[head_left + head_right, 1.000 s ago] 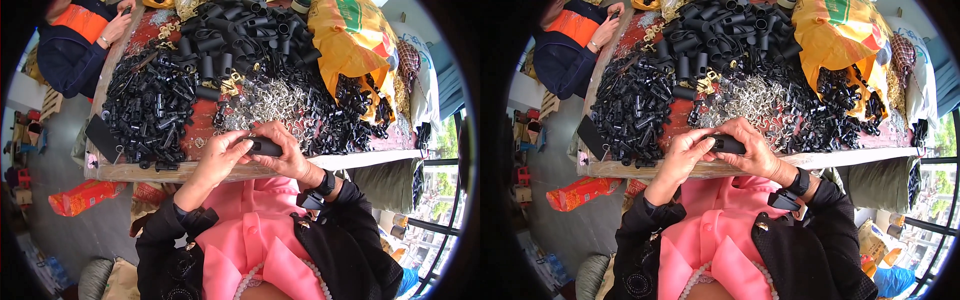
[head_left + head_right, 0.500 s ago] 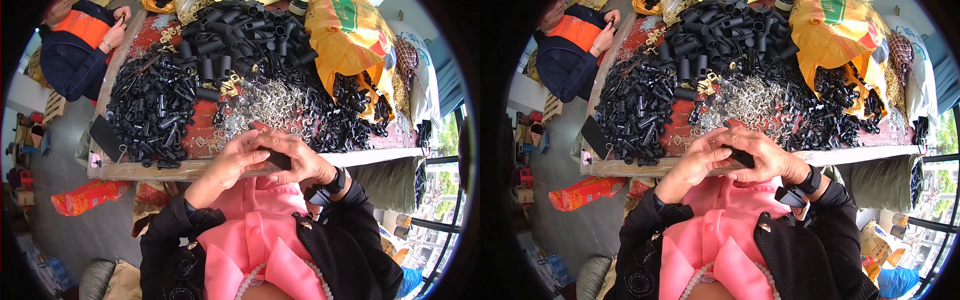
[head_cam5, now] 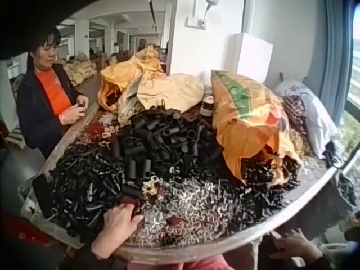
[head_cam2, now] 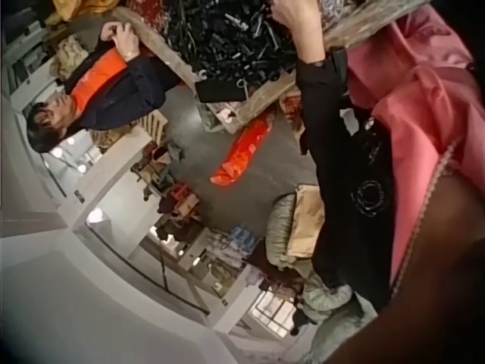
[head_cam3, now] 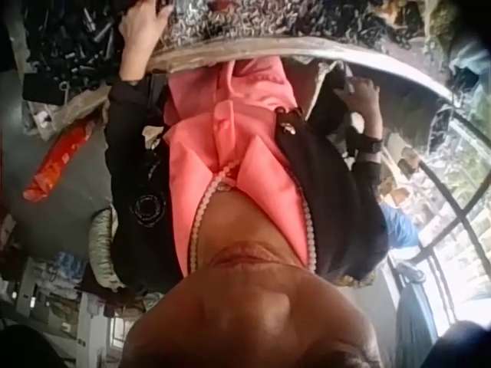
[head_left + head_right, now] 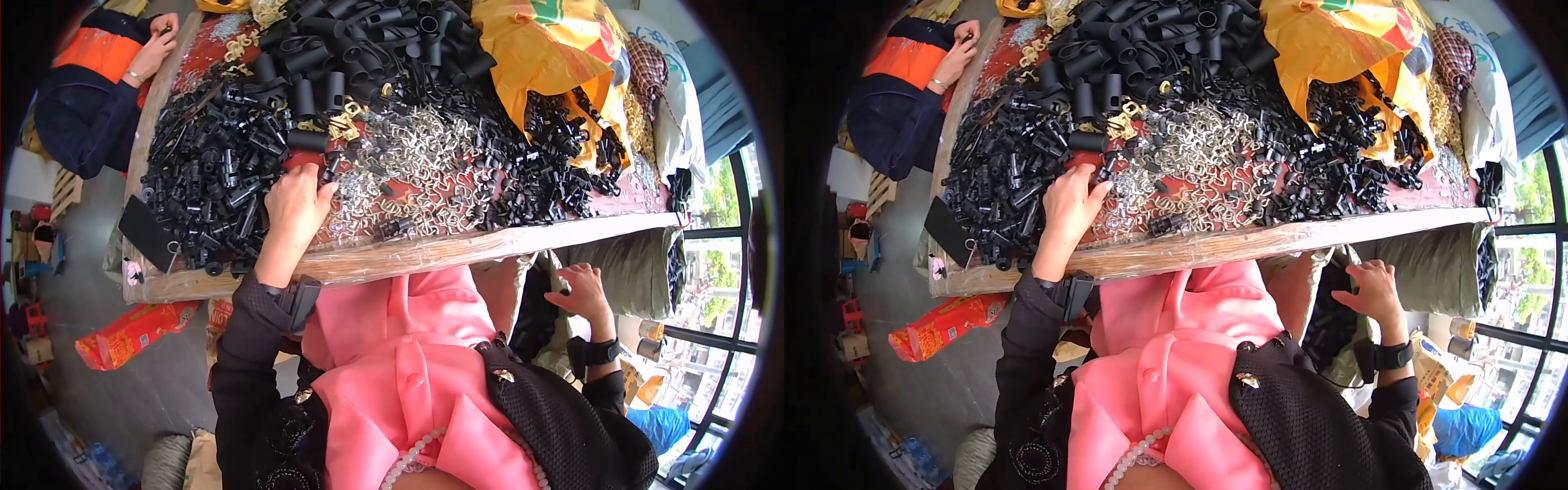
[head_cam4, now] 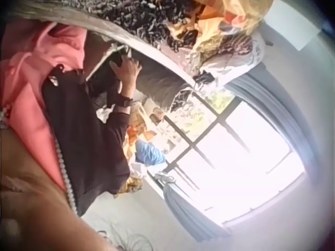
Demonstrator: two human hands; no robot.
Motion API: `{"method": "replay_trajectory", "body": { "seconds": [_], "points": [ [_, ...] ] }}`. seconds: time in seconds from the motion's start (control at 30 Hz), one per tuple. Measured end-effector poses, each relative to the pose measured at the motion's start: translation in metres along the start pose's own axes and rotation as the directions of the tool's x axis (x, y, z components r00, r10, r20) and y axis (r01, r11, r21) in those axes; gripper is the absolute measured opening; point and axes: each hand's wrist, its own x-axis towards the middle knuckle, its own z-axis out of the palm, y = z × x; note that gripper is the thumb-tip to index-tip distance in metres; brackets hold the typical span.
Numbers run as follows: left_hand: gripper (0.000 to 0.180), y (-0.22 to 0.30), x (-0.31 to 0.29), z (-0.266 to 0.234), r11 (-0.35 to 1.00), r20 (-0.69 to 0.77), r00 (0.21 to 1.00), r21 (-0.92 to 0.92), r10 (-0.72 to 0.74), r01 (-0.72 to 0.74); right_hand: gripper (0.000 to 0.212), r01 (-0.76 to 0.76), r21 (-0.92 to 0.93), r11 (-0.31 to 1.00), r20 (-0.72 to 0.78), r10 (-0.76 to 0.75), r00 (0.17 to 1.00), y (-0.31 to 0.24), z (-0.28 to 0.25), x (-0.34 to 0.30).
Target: The person assembles components by hand, picking up a black plastic housing and a metal clip, then fitting the clip into the housing. They pick up a small white plastic piece and insert it into the assembly before setting the completed unit aside on the table.
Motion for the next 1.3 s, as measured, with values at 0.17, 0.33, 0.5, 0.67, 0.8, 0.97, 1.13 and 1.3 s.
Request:
{"method": "replay_trajectory", "body": {
  "seconds": [0.17,0.33,0.5,0.67,0.8,0.97,1.13,1.3],
  "points": [
    [0.026,-0.005,-0.002,0.007,0.999,0.006,0.999,0.022,0.044,-0.045,0.015,0.144,0.469,0.872,-0.254,-0.023,0.967,-0.032,0.003,0.040],
    [0.016,-0.025,-0.007,0.011,0.730,0.170,0.965,-0.631,-0.199,0.262,0.010,0.506,0.295,0.810,-0.502,-0.319,0.803,-0.101,-0.004,0.133],
    [0.015,-0.014,-0.017,-0.007,-0.154,0.510,0.842,-0.859,-0.175,0.488,0.006,0.491,0.277,0.826,-0.520,-0.301,0.800,-0.134,0.018,0.190],
    [0.017,-0.004,-0.025,-0.009,-0.319,0.539,0.836,-0.814,-0.102,0.486,0.007,0.343,0.212,0.915,-0.395,-0.241,0.887,-0.148,0.028,0.208],
    [0.016,0.000,-0.027,-0.003,-0.331,0.562,0.817,-0.801,-0.126,0.500,0.009,0.304,0.167,0.938,-0.333,-0.237,0.913,-0.150,0.028,0.207],
    [0.012,0.007,-0.031,0.008,-0.187,0.564,0.822,-0.819,-0.086,0.542,0.009,0.354,0.072,0.932,-0.395,-0.299,0.869,-0.147,0.031,0.204],
    [0.011,0.025,-0.035,0.008,-0.149,0.538,0.841,-0.838,-0.062,0.525,0.015,0.378,0.163,0.911,-0.353,-0.304,0.885,-0.146,0.023,0.201],
    [0.011,0.040,-0.035,0.013,0.036,0.471,0.881,-0.880,-0.050,0.473,0.016,0.536,0.428,0.727,-0.489,-0.312,0.814,-0.141,0.017,0.193]
  ]
}}
